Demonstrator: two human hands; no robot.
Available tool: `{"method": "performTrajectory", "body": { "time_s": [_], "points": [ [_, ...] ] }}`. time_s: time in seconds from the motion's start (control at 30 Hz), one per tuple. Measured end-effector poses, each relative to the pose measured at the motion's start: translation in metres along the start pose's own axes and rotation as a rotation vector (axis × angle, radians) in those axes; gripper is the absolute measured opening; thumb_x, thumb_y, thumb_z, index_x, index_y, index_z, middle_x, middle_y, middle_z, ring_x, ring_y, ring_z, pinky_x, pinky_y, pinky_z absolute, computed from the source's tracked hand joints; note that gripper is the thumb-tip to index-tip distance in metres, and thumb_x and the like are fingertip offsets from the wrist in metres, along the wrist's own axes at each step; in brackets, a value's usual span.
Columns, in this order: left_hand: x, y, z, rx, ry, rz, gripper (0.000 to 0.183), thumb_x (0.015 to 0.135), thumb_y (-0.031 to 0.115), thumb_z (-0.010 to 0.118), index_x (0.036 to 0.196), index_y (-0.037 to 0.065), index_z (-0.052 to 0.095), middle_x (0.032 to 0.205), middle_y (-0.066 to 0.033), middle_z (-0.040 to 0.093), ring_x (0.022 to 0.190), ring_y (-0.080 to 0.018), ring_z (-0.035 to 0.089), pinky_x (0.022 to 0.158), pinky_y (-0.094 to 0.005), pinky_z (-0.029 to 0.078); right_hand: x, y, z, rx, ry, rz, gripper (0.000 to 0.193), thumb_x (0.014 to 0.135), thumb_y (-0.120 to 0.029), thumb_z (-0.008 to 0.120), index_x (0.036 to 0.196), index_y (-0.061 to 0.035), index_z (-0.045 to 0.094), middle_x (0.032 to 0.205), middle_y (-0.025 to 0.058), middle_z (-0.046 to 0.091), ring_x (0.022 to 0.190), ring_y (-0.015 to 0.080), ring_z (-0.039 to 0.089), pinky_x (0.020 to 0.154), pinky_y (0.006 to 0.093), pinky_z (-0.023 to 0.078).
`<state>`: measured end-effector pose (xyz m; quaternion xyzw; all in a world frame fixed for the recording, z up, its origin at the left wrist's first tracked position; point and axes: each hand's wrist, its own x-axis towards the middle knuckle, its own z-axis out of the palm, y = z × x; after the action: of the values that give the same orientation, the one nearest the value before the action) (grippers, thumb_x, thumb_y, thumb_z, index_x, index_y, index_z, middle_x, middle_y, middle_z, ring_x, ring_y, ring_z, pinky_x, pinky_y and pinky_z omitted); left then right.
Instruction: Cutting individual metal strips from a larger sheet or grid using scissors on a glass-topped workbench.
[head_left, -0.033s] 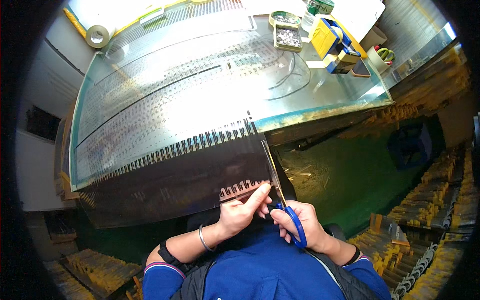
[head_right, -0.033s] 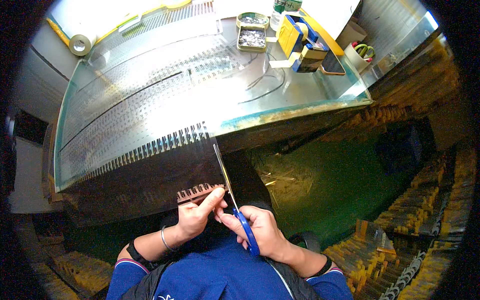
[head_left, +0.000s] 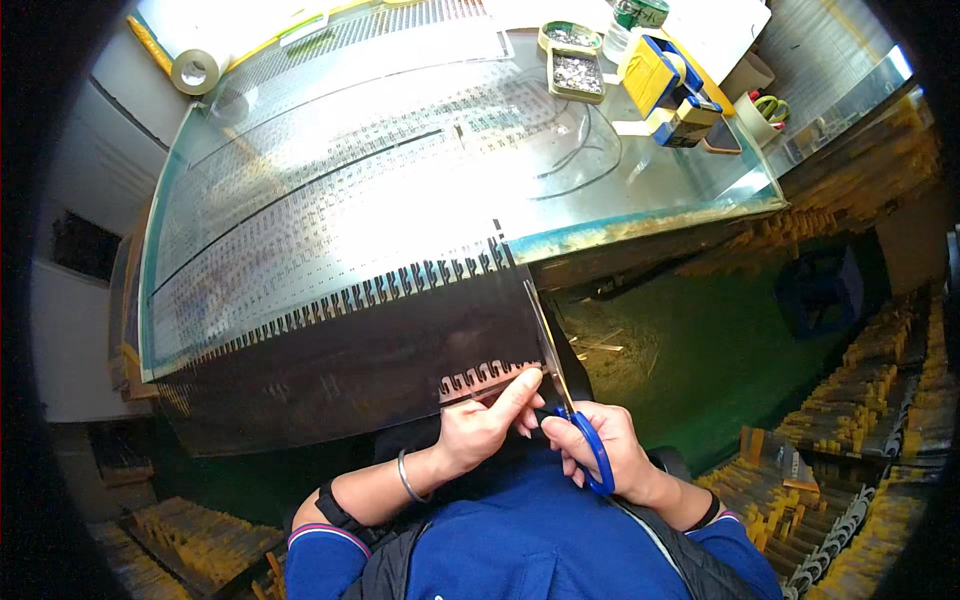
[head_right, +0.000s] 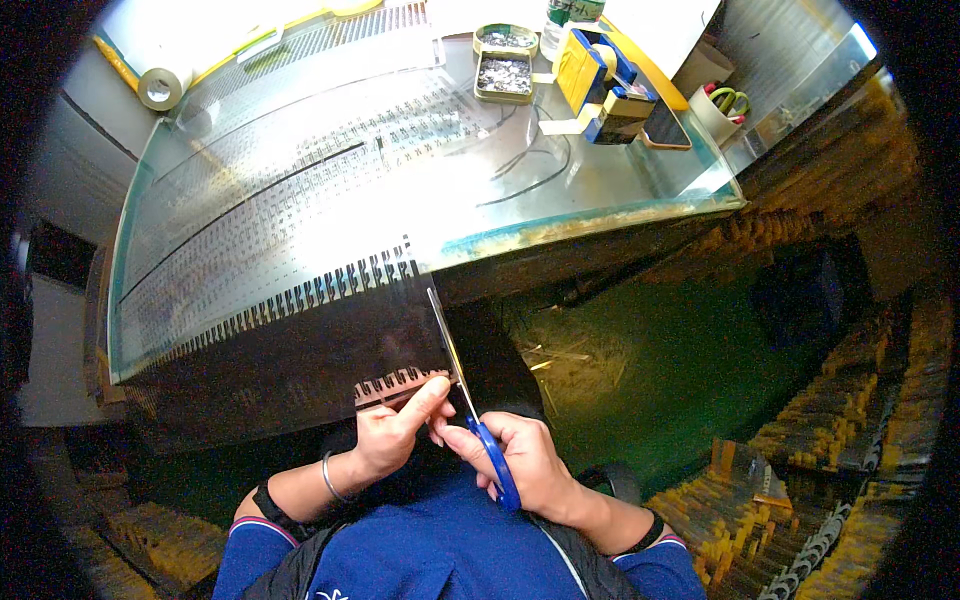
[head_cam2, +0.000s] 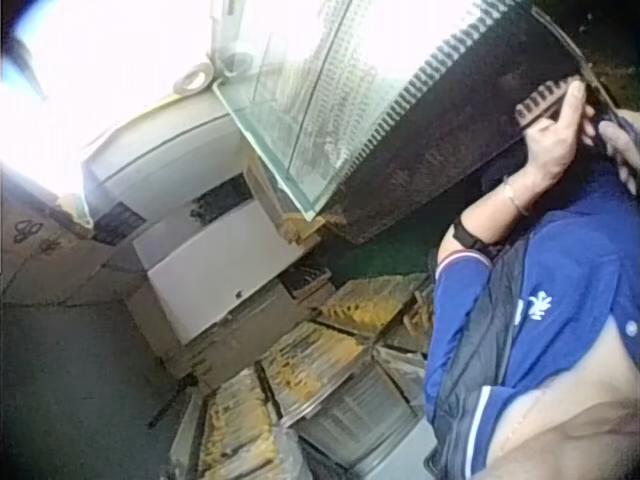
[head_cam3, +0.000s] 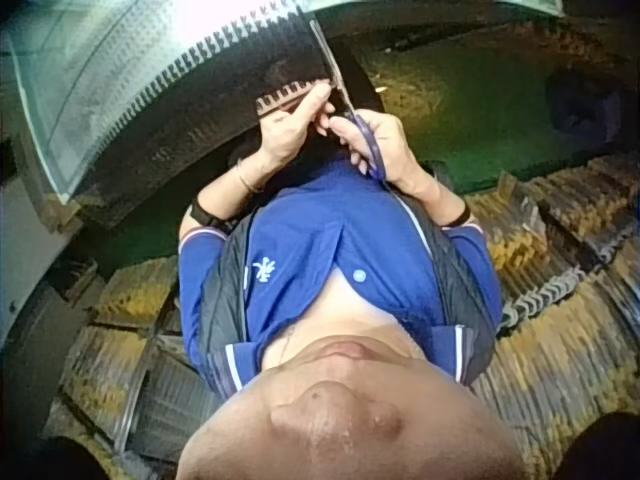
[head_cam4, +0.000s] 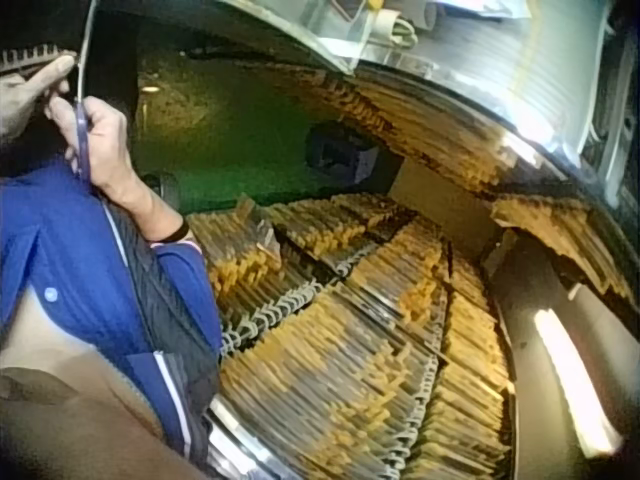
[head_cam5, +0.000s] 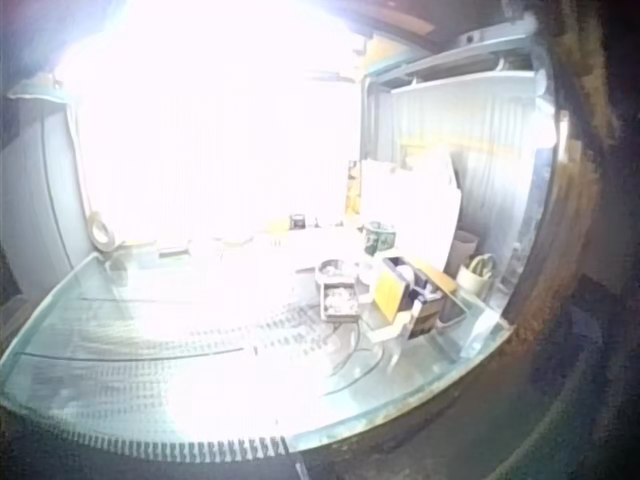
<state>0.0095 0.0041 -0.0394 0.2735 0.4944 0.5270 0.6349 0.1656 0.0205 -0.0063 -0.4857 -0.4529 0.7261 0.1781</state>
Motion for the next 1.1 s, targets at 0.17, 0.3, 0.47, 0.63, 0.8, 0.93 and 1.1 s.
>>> {"method": "performTrajectory", "body": {
  "time_s": [0.17,0.3,0.47,0.63,0.8,0.93,1.1],
  "points": [
    [-0.004,-0.002,-0.001,0.027,-0.008,-0.043,0.016,0.084,0.016,0.056,0.088,0.001,0.06,0.068,-0.0057,0.06,0.052,-0.0096,0.054,0.044,-0.0215,0.045,-0.001,0.002,-0.003,-0.04,-0.009,0.039,0.031,0.081,-0.034,0.06,0.07,-0.0043,0.059,0.047,-0.0006,0.048,0.039,0.0037,0.045,0.036,0.0182,0.036],
    [-0.011,-0.007,-0.001,0.055,-0.054,-0.078,0.018,0.085,0.02,0.055,0.085,0.003,0.061,0.068,-0.0027,0.06,0.053,-0.007,0.054,0.046,-0.02,0.045,0.001,-0.001,-0.003,0.01,-0.012,0.016,0.03,0.081,-0.033,0.059,0.073,-0.0042,0.06,0.05,-0.0006,0.05,0.041,0.0035,0.046,0.038,0.0178,0.036],
    [-0.015,-0.01,-0.002,0.029,-0.101,-0.095,0.019,0.086,0.02,0.054,0.086,0.003,0.061,0.068,-0.0022,0.059,0.052,-0.0067,0.053,0.045,-0.0195,0.044,0.004,-0.005,-0.002,0.055,-0.043,-0.024,0.032,0.083,-0.034,0.057,0.075,-0.0036,0.061,0.055,0.0001,0.053,0.042,0.0036,0.046,0.039,0.0171,0.037],
    [-0.017,-0.012,-0.003,0.027,-0.125,-0.086,0.019,0.087,0.02,0.053,0.088,0.003,0.061,0.068,-0.0011,0.059,0.051,-0.0059,0.052,0.044,-0.0187,0.043,0.003,-0.005,-0.003,0.024,-0.026,0.005,0.035,0.083,-0.037,0.057,0.074,-0.0032,0.06,0.052,0.0007,0.052,0.04,0.0042,0.046,0.036,0.0175,0.036],
    [-0.018,-0.013,-0.006,0.034,-0.153,-0.086,0.02,0.087,0.02,0.053,0.089,0.003,0.061,0.069,-0.0013,0.059,0.052,-0.0059,0.052,0.045,-0.0187,0.043,0.002,-0.005,-0.003,0.039,-0.024,0.047,0.035,0.082,-0.038,0.058,0.073,-0.0034,0.06,0.049,0.0004,0.05,0.039,0.0046,0.046,0.036,0.0177,0.035],
    [-0.02,-0.013,-0.007,0.048,-0.169,-0.075,0.02,0.087,0.021,0.052,0.09,0.003,0.061,0.07,-0.0019,0.059,0.053,-0.0065,0.052,0.046,-0.019,0.043,0.0,-0.011,-0.002,-0.008,0.003,0.045,0.036,0.082,-0.037,0.057,0.071,-0.0032,0.06,0.048,0.0,0.049,0.039,0.004,0.046,0.036,0.0178,0.036],
    [-0.014,0.011,-0.009,0.028,-0.106,-0.127,0.021,0.086,0.021,0.054,0.095,0.003,0.06,0.07,-0.0043,0.059,0.053,-0.0089,0.054,0.045,-0.0207,0.044,-0.003,-0.018,-0.006,-0.071,0.004,0.052,0.032,0.082,-0.031,0.059,0.066,-0.0038,0.057,0.048,-0.0005,0.05,0.04,0.0041,0.047,0.036,0.0183,0.036]
  ]
}}
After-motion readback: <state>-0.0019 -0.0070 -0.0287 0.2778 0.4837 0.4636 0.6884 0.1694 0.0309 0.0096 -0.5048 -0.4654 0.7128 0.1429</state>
